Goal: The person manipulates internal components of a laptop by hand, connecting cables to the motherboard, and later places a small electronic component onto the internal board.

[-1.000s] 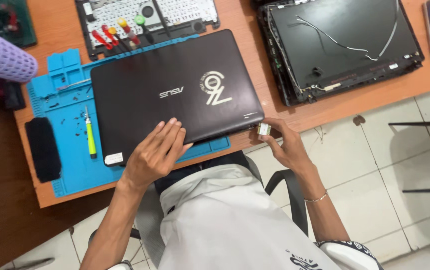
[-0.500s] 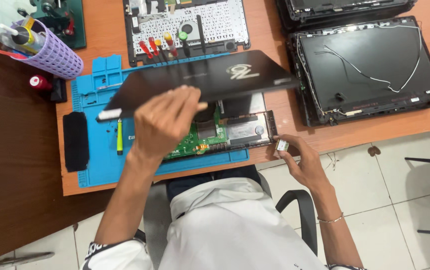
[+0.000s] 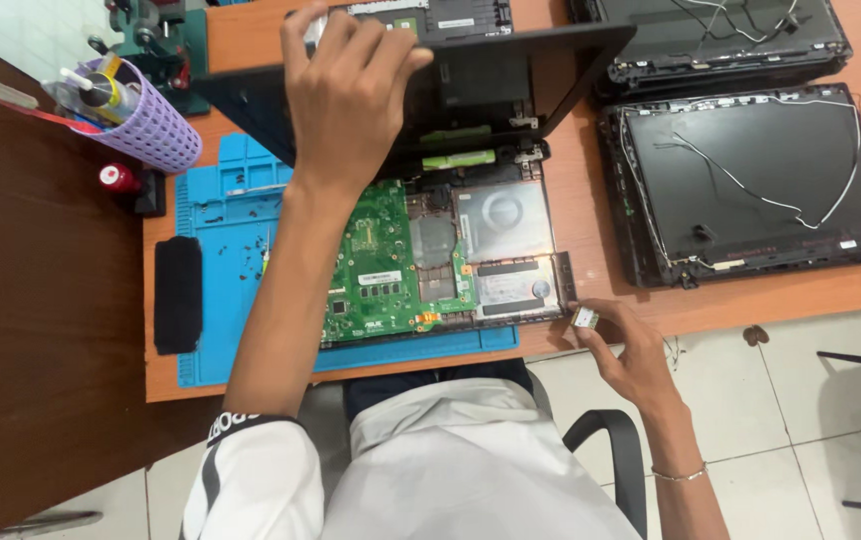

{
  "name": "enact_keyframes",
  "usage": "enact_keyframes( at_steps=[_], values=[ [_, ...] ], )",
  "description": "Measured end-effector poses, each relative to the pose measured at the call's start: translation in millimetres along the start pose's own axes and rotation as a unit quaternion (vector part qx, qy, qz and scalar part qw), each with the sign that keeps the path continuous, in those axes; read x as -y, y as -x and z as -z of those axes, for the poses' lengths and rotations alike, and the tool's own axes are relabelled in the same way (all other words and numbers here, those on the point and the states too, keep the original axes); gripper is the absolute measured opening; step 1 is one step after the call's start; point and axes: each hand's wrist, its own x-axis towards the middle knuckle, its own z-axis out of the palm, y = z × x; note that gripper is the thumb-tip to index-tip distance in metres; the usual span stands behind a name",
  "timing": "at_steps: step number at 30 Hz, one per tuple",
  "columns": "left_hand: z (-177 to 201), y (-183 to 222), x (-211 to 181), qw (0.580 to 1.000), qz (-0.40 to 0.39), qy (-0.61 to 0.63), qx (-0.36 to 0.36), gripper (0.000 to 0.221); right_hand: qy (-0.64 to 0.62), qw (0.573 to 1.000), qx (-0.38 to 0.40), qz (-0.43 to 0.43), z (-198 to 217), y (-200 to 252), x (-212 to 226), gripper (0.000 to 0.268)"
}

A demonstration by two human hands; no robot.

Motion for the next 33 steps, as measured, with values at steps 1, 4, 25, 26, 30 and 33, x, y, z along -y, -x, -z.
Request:
enact_keyframes(
  at_steps=[1,4,25,26,30,33],
  values=[
    [-6,-2,4,1.000,0.003,-0.005,-0.009,0.012,0.008,1.000,0.000,-0.009,0,-1,1,0.032],
    [-21,-7,17,1.000,0.012,0.004,-0.021,0.015,0.025,0.999,0.000,-0.029,2,-7,6,0.032],
    [-23,8,35,1.000,-0.005,-0.004,-0.006,0.033,-0.025,0.996,0.012,0.081,0,-67,30,0.033],
    [-18,11,34,1.000,-0.003,-0.010,-0.009,0.034,-0.016,0.995,0.019,0.094,-4,-76,35,0.033],
    [-4,32,24,0.997,0.012,-0.049,-0.057,0.032,-0.011,0.996,0.070,0.054,-27,-114,54,0.037],
    [6,60,19,0.998,0.062,0.014,-0.012,0.020,0.008,0.984,0.094,0.151,-47,-146,59,0.039]
  ],
)
